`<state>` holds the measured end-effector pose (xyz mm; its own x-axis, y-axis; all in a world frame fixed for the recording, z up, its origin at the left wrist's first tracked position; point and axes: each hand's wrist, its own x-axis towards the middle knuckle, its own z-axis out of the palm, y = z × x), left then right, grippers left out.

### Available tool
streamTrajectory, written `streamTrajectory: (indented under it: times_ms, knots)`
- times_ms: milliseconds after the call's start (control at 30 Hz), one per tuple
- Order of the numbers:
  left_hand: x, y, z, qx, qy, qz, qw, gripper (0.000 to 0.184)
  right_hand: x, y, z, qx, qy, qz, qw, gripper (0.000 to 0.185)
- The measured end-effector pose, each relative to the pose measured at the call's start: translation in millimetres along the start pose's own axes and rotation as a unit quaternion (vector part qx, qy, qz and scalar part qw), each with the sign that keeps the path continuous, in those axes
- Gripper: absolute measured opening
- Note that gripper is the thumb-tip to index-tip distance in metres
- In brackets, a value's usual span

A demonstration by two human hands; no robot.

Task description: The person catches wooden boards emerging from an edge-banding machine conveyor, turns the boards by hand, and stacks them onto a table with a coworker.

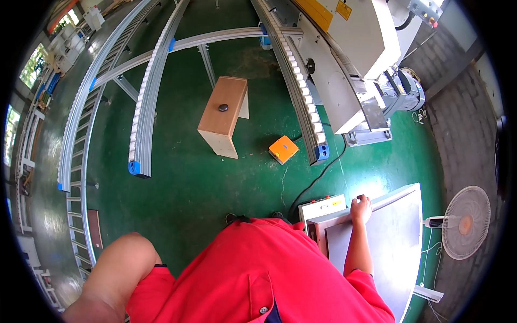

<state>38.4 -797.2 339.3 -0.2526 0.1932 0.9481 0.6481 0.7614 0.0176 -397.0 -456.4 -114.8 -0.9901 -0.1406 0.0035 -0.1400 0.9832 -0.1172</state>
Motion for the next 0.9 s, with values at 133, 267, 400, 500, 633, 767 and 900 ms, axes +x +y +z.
streamTrajectory:
  times_ms: [133, 267, 400, 500, 633, 767, 900]
  knots:
    - [-0.5, 0.0, 0.9, -0.002, 0.001, -0.001, 1.0, 0.034, 1.3, 2.4, 3.4, -0.001, 0.003, 0.0, 1.0, 0.025]
    - [-0.8, 0.0, 1.2, 0.001, 0.003, 0.002, 1.0, 0.036, 1.8, 3.5, 5.2, -0.005, 0.003, 0.0, 1.0, 0.025]
    - [-1.1, -0.3, 0.3, 0.001, 0.004, 0.003, 1.0, 0.038, 2.2, 3.8, 5.4, -0.005, 0.003, 0.001, 1.0, 0.025]
    - [-2.8, -1.1, 0.2, 0.004, 0.007, 0.005, 1.0, 0.04, 1.0, 2.6, 3.7, -0.001, 0.004, 0.005, 1.0, 0.025]
    - [-5.4, -3.1, 0.3, 0.004, 0.015, 0.007, 1.0, 0.042, 0.9, 3.4, 4.7, 0.003, 0.007, 0.002, 1.0, 0.025]
    - [-9.0, -5.0, -2.9, 0.01, 0.031, 0.003, 0.999, 0.044, 1.1, 2.8, 3.8, 0.002, 0.005, 0.003, 1.0, 0.025]
    - [-22.2, -14.5, -4.2, 0.031, 0.062, -0.011, 0.998, 0.046, 0.8, 3.0, 3.8, 0.004, 0.005, 0.003, 1.0, 0.025]
